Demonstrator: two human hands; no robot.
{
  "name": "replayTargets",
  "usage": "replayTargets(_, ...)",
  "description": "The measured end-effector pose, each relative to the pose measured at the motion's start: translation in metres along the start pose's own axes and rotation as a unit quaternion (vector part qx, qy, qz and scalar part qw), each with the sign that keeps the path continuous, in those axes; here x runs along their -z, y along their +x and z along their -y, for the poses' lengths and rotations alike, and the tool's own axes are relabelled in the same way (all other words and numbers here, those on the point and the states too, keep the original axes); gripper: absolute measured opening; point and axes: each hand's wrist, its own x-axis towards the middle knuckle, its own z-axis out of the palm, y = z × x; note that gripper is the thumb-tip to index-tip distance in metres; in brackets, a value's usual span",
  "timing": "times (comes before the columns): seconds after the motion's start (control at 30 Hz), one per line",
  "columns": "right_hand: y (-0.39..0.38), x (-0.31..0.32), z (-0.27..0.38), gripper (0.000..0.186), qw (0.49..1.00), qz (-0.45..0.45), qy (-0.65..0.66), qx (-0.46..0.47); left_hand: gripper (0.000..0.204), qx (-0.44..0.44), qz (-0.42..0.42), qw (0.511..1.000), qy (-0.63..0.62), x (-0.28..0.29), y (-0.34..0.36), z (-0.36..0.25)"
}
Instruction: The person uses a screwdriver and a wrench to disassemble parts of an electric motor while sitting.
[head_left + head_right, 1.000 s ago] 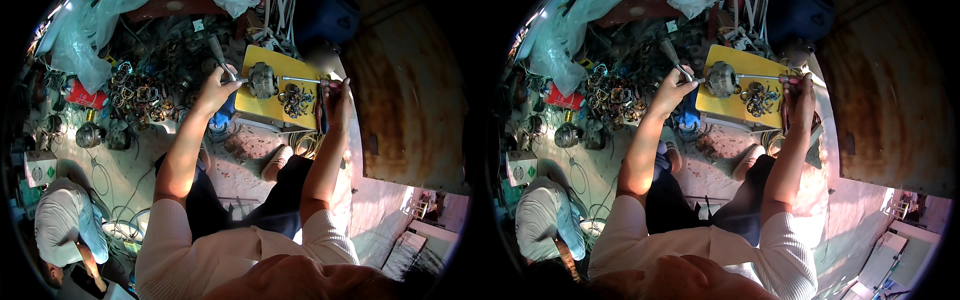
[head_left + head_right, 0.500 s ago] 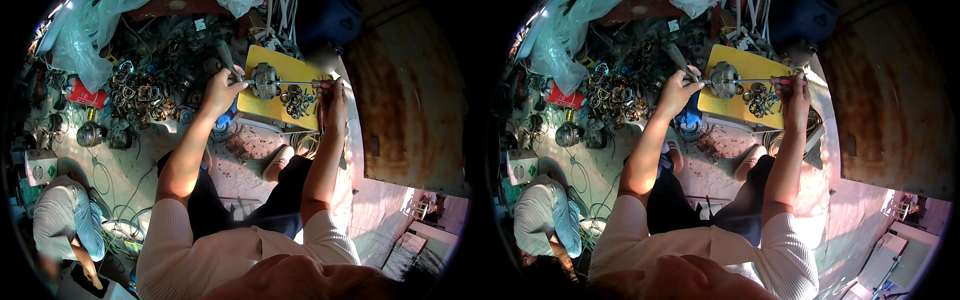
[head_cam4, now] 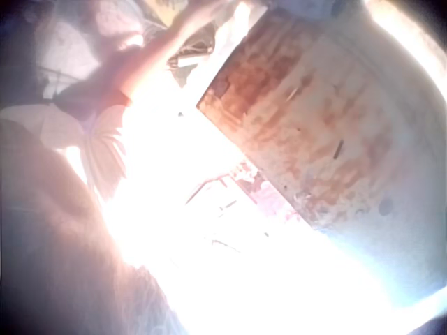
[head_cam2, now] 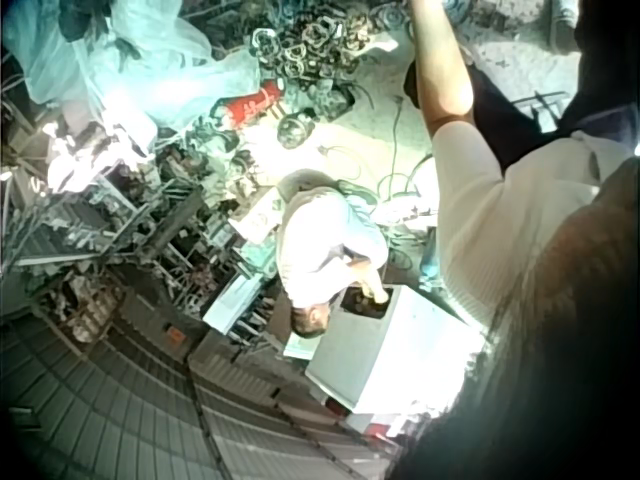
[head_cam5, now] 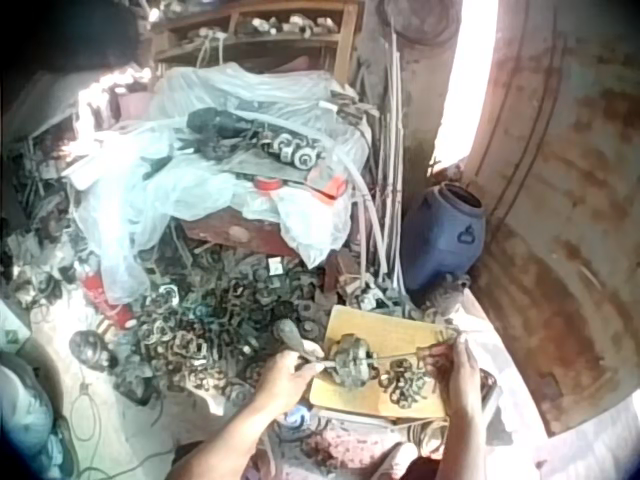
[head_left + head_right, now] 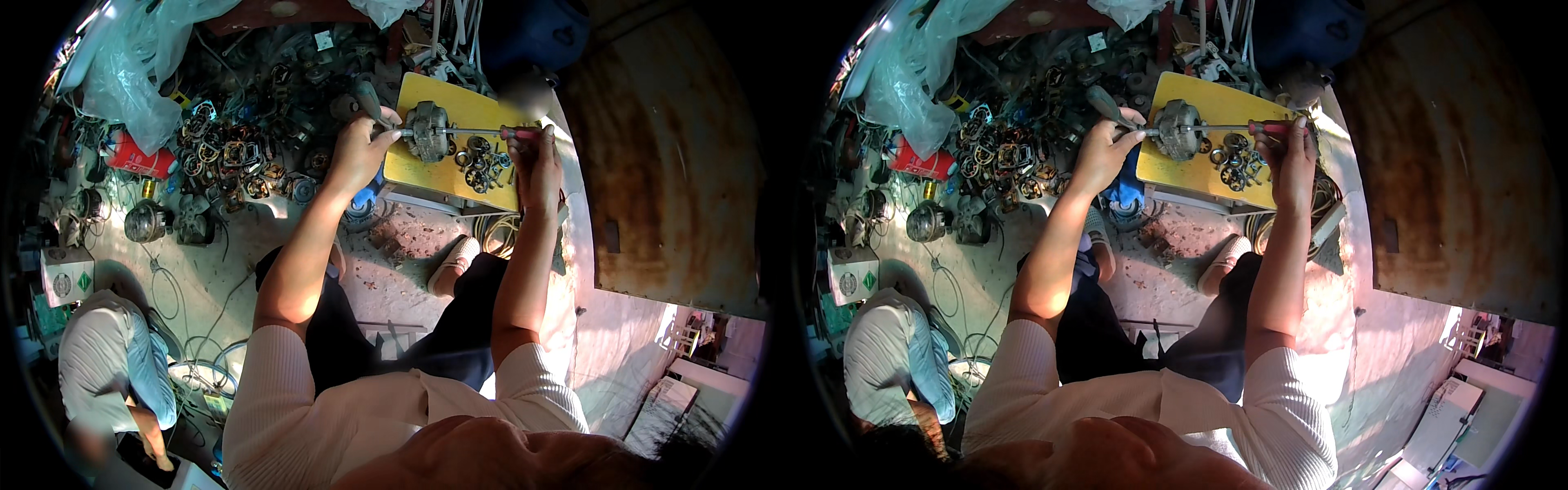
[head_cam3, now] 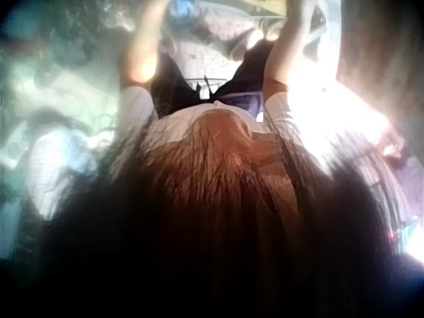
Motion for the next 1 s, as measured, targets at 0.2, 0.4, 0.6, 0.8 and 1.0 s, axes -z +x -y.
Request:
replayTargets(0.2,-0.002,-0.002,0.001,0.043,0.999,0.001,-0.042,0.016,0.019,-0.012,0.016,1.0,0.008,0.003,0.0,-0.002)
replayTargets(0.4,-0.008,-0.005,0.005,0.045,0.97,-0.037,-0.224,0.089,0.025,-0.057,0.026,0.992,0.111,0.004,-0.006,-0.012)
replayTargets(0.6,-0.001,0.002,-0.003,0.038,0.979,-0.025,-0.163,0.116,0.023,-0.049,0.017,0.98,0.19,-0.003,-0.009,-0.006)
replayTargets(0.8,0.0,-0.005,-0.01,0.027,0.993,-0.048,-0.054,0.094,0.026,-0.059,0.025,0.983,0.171,-0.004,-0.001,-0.004)
replayTargets(1.0,0.003,0.0,-0.012,0.023,0.99,-0.036,-0.065,0.116,0.03,-0.067,0.014,0.985,0.16,-0.009,0.008,-0.002)
